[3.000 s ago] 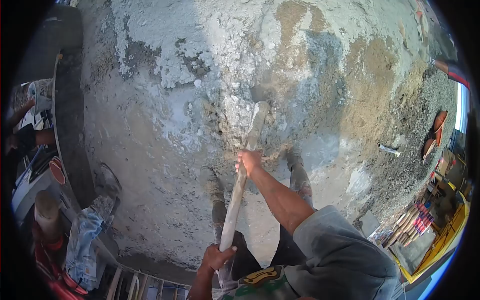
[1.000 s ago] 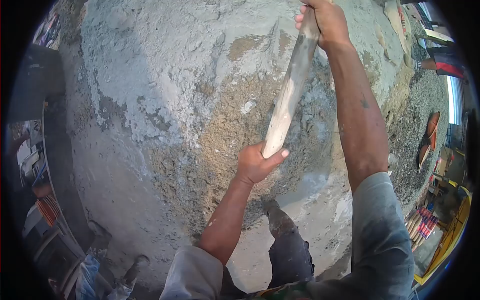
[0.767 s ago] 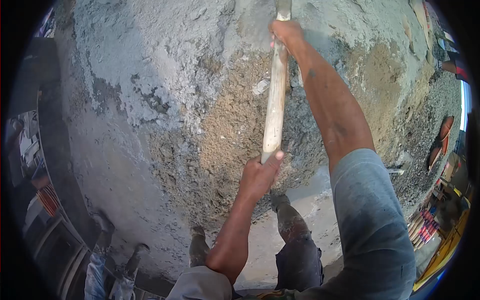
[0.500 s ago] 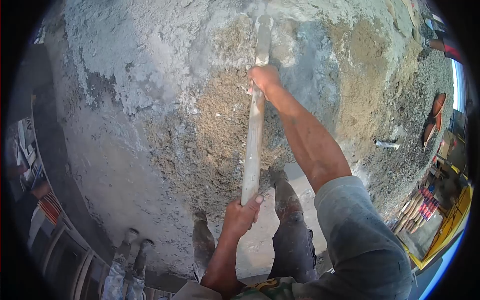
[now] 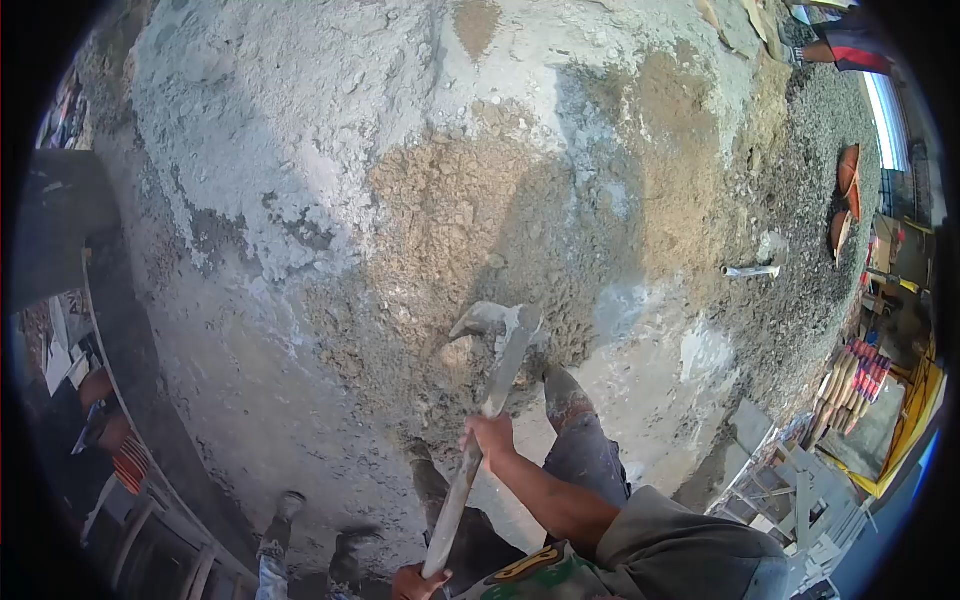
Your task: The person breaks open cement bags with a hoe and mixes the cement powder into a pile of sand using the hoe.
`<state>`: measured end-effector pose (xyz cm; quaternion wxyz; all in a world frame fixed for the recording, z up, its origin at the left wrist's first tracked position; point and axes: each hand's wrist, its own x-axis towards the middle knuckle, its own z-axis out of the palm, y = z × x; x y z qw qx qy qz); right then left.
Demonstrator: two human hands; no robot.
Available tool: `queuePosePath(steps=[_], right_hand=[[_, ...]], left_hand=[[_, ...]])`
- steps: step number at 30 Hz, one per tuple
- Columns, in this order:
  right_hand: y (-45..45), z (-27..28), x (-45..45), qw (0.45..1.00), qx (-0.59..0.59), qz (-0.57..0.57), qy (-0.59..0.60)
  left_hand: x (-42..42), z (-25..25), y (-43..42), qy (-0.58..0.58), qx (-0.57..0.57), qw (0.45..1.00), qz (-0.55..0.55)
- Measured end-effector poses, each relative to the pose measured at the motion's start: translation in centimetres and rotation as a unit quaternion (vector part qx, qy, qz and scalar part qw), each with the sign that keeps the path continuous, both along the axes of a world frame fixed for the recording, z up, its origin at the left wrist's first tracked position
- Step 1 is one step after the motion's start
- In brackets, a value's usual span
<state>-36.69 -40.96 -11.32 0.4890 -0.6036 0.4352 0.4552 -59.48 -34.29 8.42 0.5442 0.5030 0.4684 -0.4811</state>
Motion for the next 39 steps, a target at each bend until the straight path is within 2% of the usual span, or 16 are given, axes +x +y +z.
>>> queuePosePath(steps=[3, 4, 5, 6, 7, 8, 9, 10, 12, 15, 20, 22, 29, 32, 33, 39], right_hand=[[1.1, 3.0, 13.2, 0.987, 0.045, 0.031, -0.150], [2.1, 3.7, 18.6, 0.976, 0.061, 0.041, -0.204], [4.0, 6.4, 24.7, 0.953, 0.071, 0.045, -0.290], [4.6, 6.6, 30.7, 0.928, 0.117, 0.090, -0.341], [6.6, 8.6, 36.5, 0.916, 0.133, 0.090, -0.368], [7.8, 8.5, 42.2, 0.884, 0.171, 0.102, -0.422], [9.3, 8.3, 47.5, 0.858, 0.168, 0.126, -0.468], [10.5, 7.4, 52.6, 0.834, 0.201, 0.129, -0.498], [11.8, 2.9, 58.4, 0.843, 0.117, 0.169, -0.498], [10.0, -6.4, 60.1, 0.871, 0.068, 0.237, -0.425], [5.0, -12.0, 53.2, 0.902, -0.038, 0.298, -0.309], [3.4, -13.3, 47.4, 0.934, -0.032, 0.245, -0.257], [0.2, -9.6, 27.8, 0.971, -0.025, 0.139, -0.195], [1.4, -8.7, 16.5, 0.976, -0.087, 0.093, -0.177], [0.2, -8.2, 13.5, 0.983, -0.042, 0.066, -0.169], [-0.7, -1.8, 5.6, 0.979, 0.028, -0.061, -0.192]], left_hand=[[4.8, -8.3, -3.2, -0.065, 0.044, 0.993, -0.089], [9.3, -11.4, -3.8, -0.175, 0.057, 0.983, -0.001], [16.0, -13.8, -3.0, -0.170, -0.006, 0.985, -0.014], [22.1, -16.3, -2.4, -0.291, 0.021, 0.956, -0.020], [29.3, -17.9, -1.7, -0.364, 0.055, 0.926, 0.079], [35.9, -18.5, -0.2, -0.363, 0.032, 0.921, 0.137], [41.4, -21.5, 0.8, -0.450, 0.093, 0.884, 0.087], [46.9, -21.6, 1.9, -0.469, 0.093, 0.868, 0.135], [53.8, -23.1, 1.7, -0.425, 0.065, 0.888, 0.160], [53.9, -25.5, -2.6, -0.306, 0.001, 0.933, 0.190], [46.2, -21.4, -7.2, -0.188, -0.082, 0.931, 0.301], [41.7, -18.7, -7.0, -0.151, -0.071, 0.942, 0.292], [24.4, -12.2, -4.0, -0.060, -0.052, 0.982, 0.169], [12.5, -13.0, -1.3, -0.038, 0.031, 0.998, 0.038], [9.8, -11.9, -0.3, -0.054, 0.049, 0.997, -0.010], [2.0, -8.1, 4.2, -0.098, 0.071, 0.973, -0.196]])
